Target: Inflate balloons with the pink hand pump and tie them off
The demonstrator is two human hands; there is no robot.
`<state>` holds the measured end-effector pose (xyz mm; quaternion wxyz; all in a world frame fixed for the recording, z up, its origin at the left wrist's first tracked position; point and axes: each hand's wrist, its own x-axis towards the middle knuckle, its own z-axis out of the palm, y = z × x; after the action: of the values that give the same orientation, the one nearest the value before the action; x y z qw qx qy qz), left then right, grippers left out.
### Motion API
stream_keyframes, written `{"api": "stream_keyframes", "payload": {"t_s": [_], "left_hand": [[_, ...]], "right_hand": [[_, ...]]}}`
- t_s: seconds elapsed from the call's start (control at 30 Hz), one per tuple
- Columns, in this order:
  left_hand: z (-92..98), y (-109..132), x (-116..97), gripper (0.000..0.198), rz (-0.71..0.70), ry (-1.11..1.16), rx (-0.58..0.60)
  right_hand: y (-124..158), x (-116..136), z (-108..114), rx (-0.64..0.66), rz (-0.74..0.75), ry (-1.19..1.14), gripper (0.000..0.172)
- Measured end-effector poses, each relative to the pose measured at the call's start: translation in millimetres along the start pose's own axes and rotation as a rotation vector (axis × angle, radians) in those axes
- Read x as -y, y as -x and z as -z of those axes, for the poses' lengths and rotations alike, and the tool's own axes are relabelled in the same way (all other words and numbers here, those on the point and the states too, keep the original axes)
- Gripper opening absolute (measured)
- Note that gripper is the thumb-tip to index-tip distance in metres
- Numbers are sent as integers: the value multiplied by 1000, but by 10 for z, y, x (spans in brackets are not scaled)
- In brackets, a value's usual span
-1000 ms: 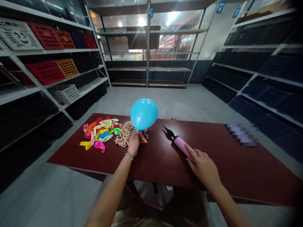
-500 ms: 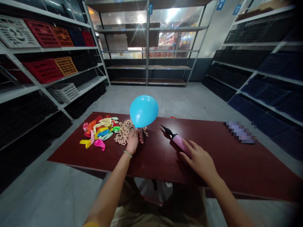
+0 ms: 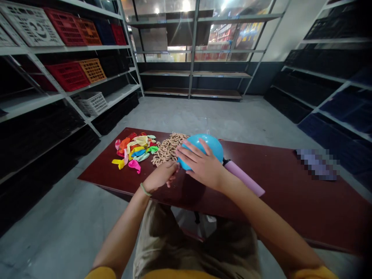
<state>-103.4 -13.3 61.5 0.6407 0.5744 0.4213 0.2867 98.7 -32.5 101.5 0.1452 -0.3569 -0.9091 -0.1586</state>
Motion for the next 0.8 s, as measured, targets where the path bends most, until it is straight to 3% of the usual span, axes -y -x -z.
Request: {"api": "stream_keyframes", "payload": {"t_s": [0.13,0.23,0.4,0.57,0.8], "left_hand": [[-39,100,-45,27,37,-96,51],[-45,134,-46,27,33,-87,58],[4,147,12,28,69,-25,66],[23,137,65,30,47,14,98],[93,171,23,33,129,-54,95]], "right_hand": [[-193,-1,-74,130,99,-57,46],[-171,-29,-142,178,60,-74,34],[-67,-44,-135,247,-31,-73,30],[-44,9,-93,230,-49,-82,26],[-47,84,-186,137,4,-102,23]]}}
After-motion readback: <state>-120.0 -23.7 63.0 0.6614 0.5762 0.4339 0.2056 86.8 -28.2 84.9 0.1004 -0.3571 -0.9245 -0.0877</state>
